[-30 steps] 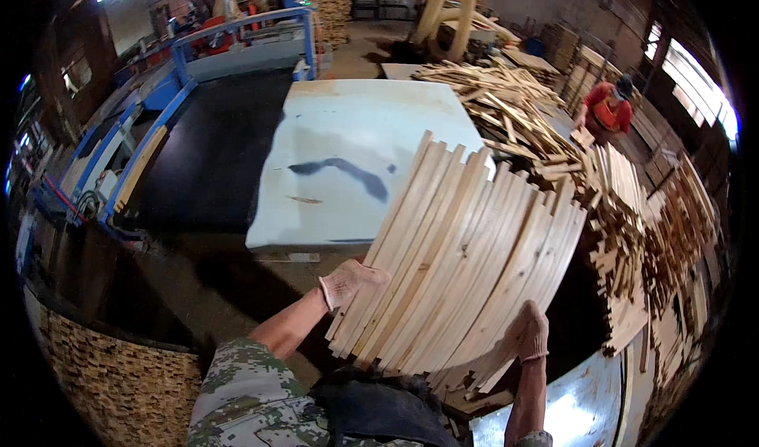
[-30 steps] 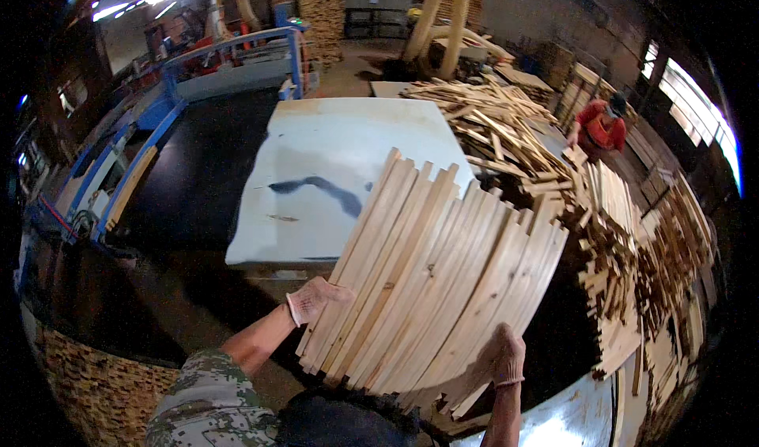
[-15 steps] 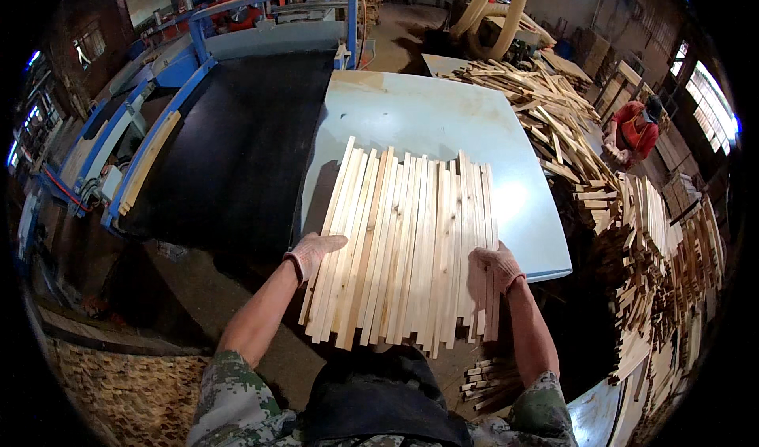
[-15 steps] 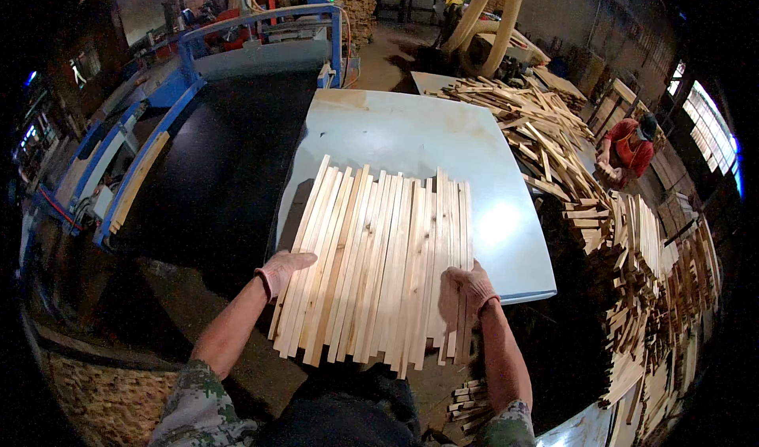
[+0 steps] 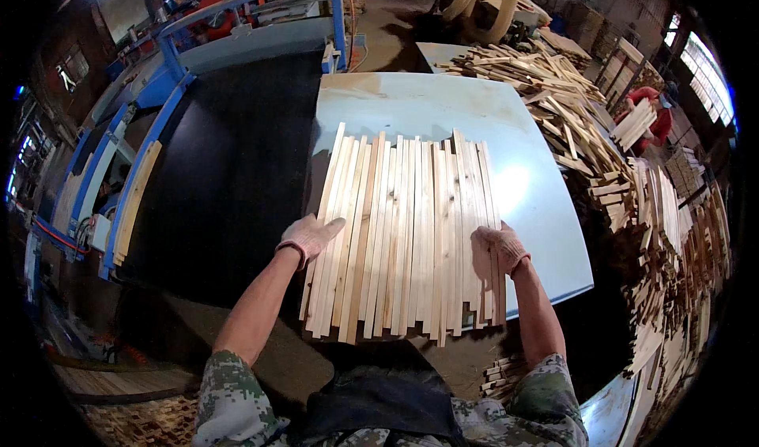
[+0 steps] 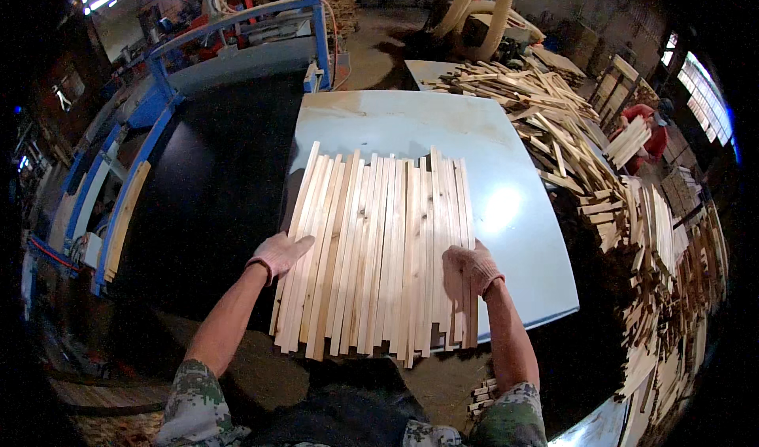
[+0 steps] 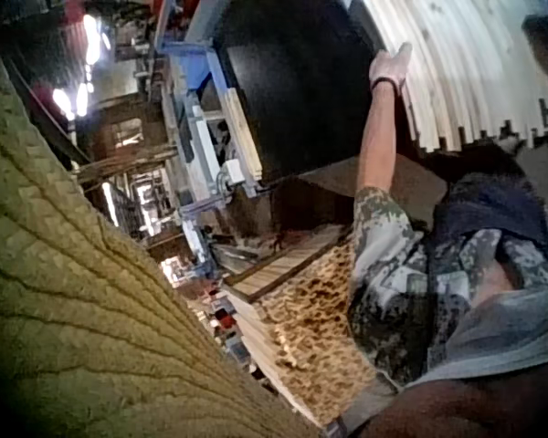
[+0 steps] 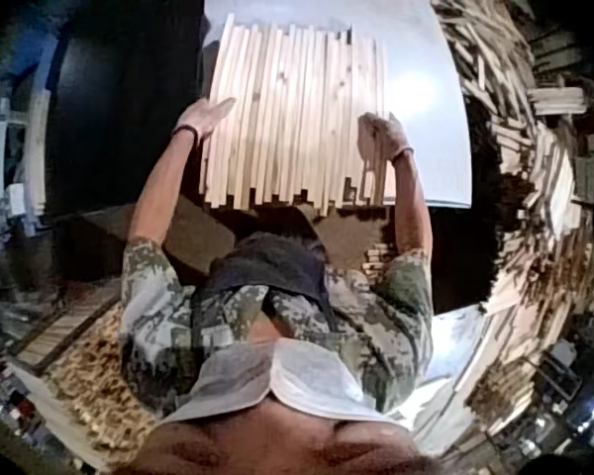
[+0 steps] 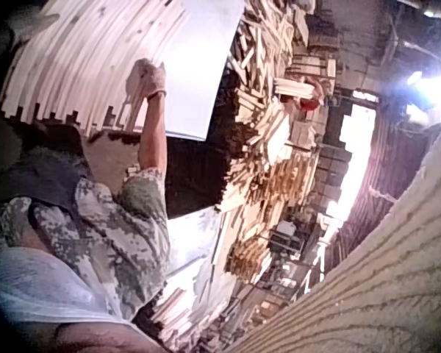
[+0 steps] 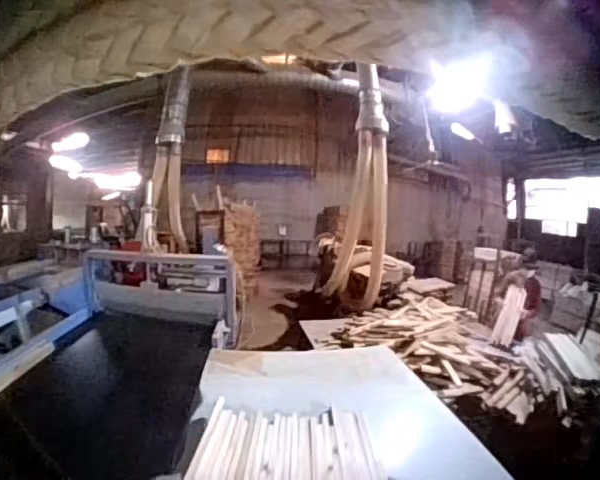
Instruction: The person picks up stacks of wooden slats from a work table and places them onto a moving conveyor belt of a processing machine.
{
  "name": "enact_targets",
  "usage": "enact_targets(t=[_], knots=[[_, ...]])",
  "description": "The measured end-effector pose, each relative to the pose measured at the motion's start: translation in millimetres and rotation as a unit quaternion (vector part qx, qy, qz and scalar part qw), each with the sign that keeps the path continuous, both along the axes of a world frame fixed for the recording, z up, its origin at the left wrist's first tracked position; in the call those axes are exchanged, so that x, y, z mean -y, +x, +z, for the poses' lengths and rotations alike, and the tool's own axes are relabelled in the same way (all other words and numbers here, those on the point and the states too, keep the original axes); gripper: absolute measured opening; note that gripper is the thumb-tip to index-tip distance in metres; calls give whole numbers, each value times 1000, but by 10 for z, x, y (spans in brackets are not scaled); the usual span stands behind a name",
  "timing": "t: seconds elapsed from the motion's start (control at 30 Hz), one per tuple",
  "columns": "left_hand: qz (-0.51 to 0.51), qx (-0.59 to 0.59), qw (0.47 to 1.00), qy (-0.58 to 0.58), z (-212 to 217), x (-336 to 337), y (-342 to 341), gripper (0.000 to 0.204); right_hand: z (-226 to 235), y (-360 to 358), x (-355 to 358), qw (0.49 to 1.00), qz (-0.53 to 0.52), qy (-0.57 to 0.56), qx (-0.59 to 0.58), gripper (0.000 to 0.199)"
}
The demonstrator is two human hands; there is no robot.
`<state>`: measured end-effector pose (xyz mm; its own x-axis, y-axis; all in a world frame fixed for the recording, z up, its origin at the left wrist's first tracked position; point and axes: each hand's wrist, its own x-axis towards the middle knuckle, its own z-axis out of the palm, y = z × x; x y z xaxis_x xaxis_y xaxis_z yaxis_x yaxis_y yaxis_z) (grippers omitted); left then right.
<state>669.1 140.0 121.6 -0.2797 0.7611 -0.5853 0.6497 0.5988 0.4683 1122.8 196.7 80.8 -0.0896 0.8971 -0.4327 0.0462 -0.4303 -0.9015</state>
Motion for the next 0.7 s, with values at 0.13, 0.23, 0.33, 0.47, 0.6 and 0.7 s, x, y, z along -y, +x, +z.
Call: enact_targets(t=[0.13,0.23,0.33,0.47,0.6,0.7], knots=[[-27,-77,995,55,12,-138,-371,102,5,-478,-329,1000,16,7,-6,52],[41,-124,985,111,-127,-99,-700,98,-34,-1015,-482,999,16,-2,-41,49],[58,-158,981,96,-111,74,-957,97,77,-1505,-583,998,39,-16,-39,47],[47,-226,971,57,-101,300,-1768,97,-38,-2554,-531,995,76,-11,-62,44],[74,-297,948,81,-291,591,-2706,96,-196,-3690,-414,988,77,7,-136,42],[72,-343,934,77,-352,868,-3500,98,-183,-4628,-226,992,108,58,-30,38]])
